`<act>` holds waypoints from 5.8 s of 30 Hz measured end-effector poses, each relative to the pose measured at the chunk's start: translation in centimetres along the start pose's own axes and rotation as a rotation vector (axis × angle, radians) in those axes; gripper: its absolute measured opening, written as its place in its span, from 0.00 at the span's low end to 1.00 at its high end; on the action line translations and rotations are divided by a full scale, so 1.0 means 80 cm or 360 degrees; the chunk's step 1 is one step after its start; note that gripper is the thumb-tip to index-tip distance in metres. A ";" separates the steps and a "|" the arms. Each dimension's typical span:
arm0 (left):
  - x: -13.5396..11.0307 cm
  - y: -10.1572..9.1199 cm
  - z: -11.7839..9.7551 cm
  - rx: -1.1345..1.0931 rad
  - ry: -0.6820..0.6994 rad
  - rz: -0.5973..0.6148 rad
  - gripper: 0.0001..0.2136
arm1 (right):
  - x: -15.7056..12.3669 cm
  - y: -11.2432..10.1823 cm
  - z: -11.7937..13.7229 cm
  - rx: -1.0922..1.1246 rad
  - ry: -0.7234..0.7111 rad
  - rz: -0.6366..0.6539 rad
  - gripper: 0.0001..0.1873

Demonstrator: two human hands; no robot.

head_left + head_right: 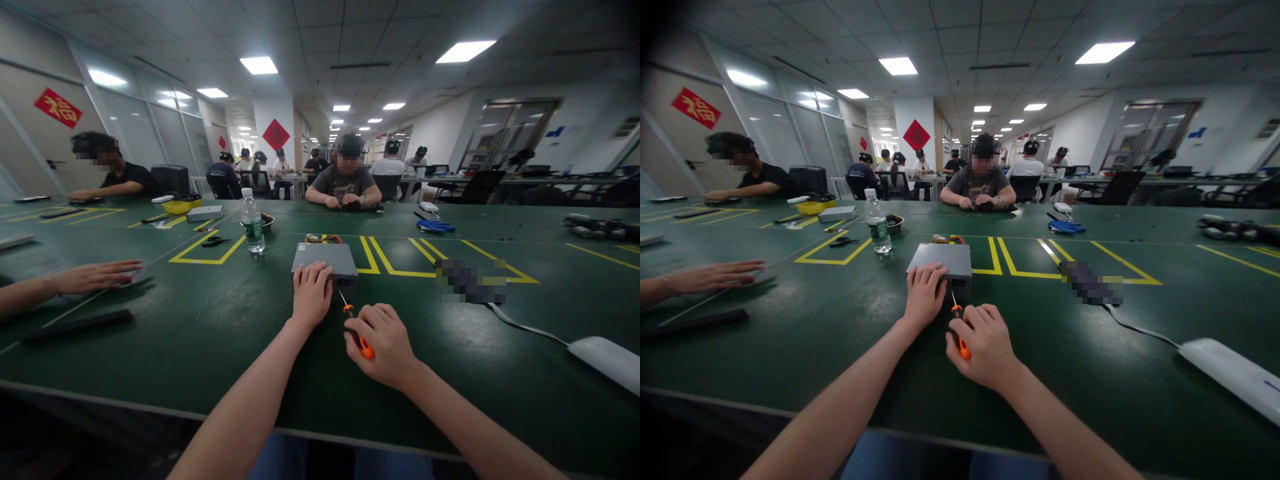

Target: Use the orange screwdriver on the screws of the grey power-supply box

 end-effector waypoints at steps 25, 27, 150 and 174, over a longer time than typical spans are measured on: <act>0.002 -0.001 0.000 -0.0046 0.0000 0.0034 0.13 | -0.010 0.009 0.000 0.0020 0.0148 -0.0115 0.05; 0.002 -0.002 -0.001 -0.0042 0.0001 0.0033 0.13 | -0.009 0.012 0.004 -0.0006 0.0070 -0.0049 0.04; 0.005 0.000 0.005 -0.0049 0.0002 0.0046 0.11 | -0.008 0.004 -0.013 0.0162 0.0287 -0.0071 0.10; 0.005 -0.003 0.004 -0.0043 0.0006 0.0049 0.11 | -0.016 -0.031 -0.036 0.0097 0.0311 -0.0349 0.04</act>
Point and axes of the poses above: each hand's wrist, its own x-axis towards the middle knuckle, its own y-axis out of the palm, z = x × y, the point moved 7 cm from there along x, towards the middle knuckle, and after that the axes turned 10 degrees about -z, right-handed, at the moved point
